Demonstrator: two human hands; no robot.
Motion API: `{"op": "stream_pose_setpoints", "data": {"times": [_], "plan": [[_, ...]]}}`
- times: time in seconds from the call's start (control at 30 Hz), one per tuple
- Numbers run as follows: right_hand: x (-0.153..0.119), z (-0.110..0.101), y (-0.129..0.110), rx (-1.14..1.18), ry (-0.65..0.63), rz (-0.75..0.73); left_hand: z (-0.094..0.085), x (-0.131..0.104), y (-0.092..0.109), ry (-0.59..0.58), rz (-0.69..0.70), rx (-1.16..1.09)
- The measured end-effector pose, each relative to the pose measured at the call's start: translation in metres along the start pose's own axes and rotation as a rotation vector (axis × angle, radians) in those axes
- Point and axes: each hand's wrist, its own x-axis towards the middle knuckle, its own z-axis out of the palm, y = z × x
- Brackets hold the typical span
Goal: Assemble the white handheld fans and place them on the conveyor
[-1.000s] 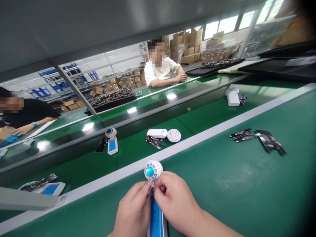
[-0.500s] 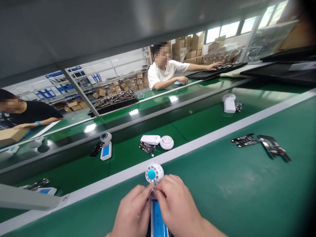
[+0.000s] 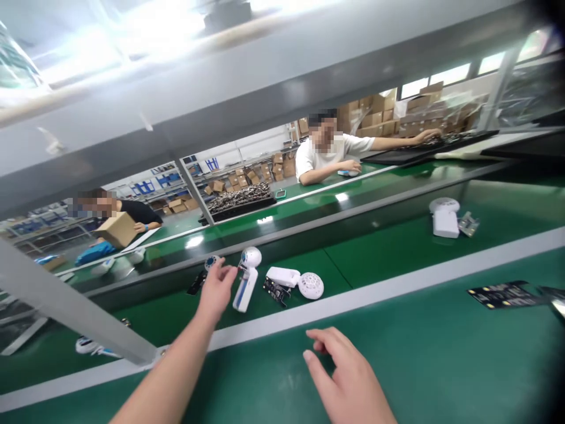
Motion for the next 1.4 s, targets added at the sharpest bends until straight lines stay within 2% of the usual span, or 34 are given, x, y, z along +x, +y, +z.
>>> {"op": "stream_pose_setpoints", "data": {"times": [0.07, 0.1, 0.2, 0.3, 0.4, 0.47, 0.53, 0.63, 0.73, 0.83, 0.9, 1.03, 1.1, 1.23, 1.33, 1.4], "plan": [[-0.002, 0.001, 0.004, -0.010, -0.028, -0.016, -0.021, 0.033, -0.012, 0.054, -0.101, 0.150], [-0.002, 0.002, 0.005, -0.013, -0.042, -0.022, -0.029, 0.042, -0.019, 0.050, -0.153, 0.222], [-0.001, 0.003, 0.005, -0.016, -0.091, -0.031, -0.048, 0.044, -0.033, -0.025, -0.248, 0.399], [0.000, 0.002, 0.000, -0.003, -0.113, -0.016, -0.063, 0.013, -0.038, -0.100, -0.247, 0.507], [0.000, 0.000, -0.010, 0.012, -0.124, 0.020, -0.073, -0.045, -0.037, -0.191, -0.191, 0.561], [-0.002, 0.000, -0.017, 0.024, -0.153, 0.021, -0.069, -0.092, -0.035, -0.266, -0.107, 0.572], [-0.004, 0.002, -0.024, 0.037, -0.192, 0.017, -0.055, -0.138, -0.030, -0.326, -0.015, 0.562], [-0.006, 0.005, -0.029, 0.027, -0.222, 0.064, -0.022, -0.189, -0.020, -0.366, 0.293, 0.565], [-0.006, 0.005, -0.030, 0.074, -0.218, 0.135, 0.004, -0.211, -0.007, -0.302, 0.564, 0.551], [-0.004, 0.004, -0.028, 0.260, -0.205, 0.231, 0.006, -0.206, 0.002, -0.280, 0.678, 0.500], [-0.003, 0.003, -0.026, 0.348, -0.211, 0.261, -0.003, -0.192, 0.004, -0.279, 0.602, 0.458], [-0.002, 0.006, -0.024, 0.312, -0.235, 0.213, -0.016, -0.159, -0.001, -0.269, 0.199, 0.399], [-0.002, 0.007, -0.024, 0.269, -0.224, 0.218, -0.016, -0.152, -0.005, -0.325, 0.130, 0.338], [0.000, 0.009, -0.026, 0.240, -0.214, 0.298, -0.012, -0.158, -0.008, -0.384, 0.021, 0.221], [0.001, 0.009, -0.029, 0.261, -0.230, 0.302, -0.009, -0.172, -0.003, -0.385, -0.108, -0.023], [0.000, 0.009, -0.030, 0.271, -0.225, 0.263, -0.006, -0.181, 0.004, -0.391, -0.121, -0.206]]}}
